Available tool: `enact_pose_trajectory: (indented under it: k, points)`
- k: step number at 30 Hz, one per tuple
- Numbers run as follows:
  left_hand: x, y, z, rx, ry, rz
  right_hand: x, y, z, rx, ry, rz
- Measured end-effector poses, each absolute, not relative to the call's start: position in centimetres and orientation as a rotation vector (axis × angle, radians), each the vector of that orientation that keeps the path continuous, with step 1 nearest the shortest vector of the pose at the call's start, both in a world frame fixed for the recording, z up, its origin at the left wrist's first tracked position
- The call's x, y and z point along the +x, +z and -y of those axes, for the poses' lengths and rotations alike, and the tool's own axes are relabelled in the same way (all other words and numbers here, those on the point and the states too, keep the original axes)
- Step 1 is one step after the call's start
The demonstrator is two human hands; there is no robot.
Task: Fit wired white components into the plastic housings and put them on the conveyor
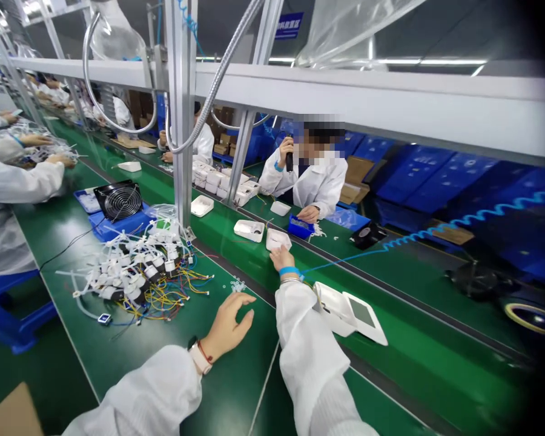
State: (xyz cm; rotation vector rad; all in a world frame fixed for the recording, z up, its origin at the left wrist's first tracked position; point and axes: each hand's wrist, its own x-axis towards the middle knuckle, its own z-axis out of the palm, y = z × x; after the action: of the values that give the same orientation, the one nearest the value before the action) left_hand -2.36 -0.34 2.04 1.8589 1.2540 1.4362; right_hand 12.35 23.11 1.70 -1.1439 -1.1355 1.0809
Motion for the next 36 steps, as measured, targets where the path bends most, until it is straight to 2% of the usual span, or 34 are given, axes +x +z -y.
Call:
enact_pose_trajectory:
  k: [7, 13, 19, 26, 29, 34, 36]
  points:
    - [-1.8, 1.7, 0.7, 1.963, 1.308, -1.185, 11.2, -2.1, -17.0, -1.202, 0.906, 1.364]
    - [-1.8, 1.5, 1.1, 2.204, 1.193, -1.135, 9.9, -2.5, -11.1, -1.165, 0.747, 1.770]
    - [-1.6, 0.8, 1.5, 2.513, 1.012, -0.950, 10.2, -2.9, -10.4, -1.292, 0.551, 1.975]
    - [-1.1, 1.3, 2.8, 2.721, 0.995, -0.850, 9.9, -3.3, -10.5, -1.373, 0.427, 2.031]
    - [-3.2, 2.3, 2.5, 2.739, 0.959, -1.064, 9.8, -3.5, -10.6, -1.399, 0.403, 2.042]
    - [-11.1, 4.1, 0.0, 2.259, 1.076, -2.061, 9.8, -3.5, -10.5, -1.438, 0.368, 2.110]
    - [-14.6, 5.0, -0.9, 2.111, 1.152, -2.277, 9.7, -3.4, -10.3, -1.428, 0.366, 2.128]
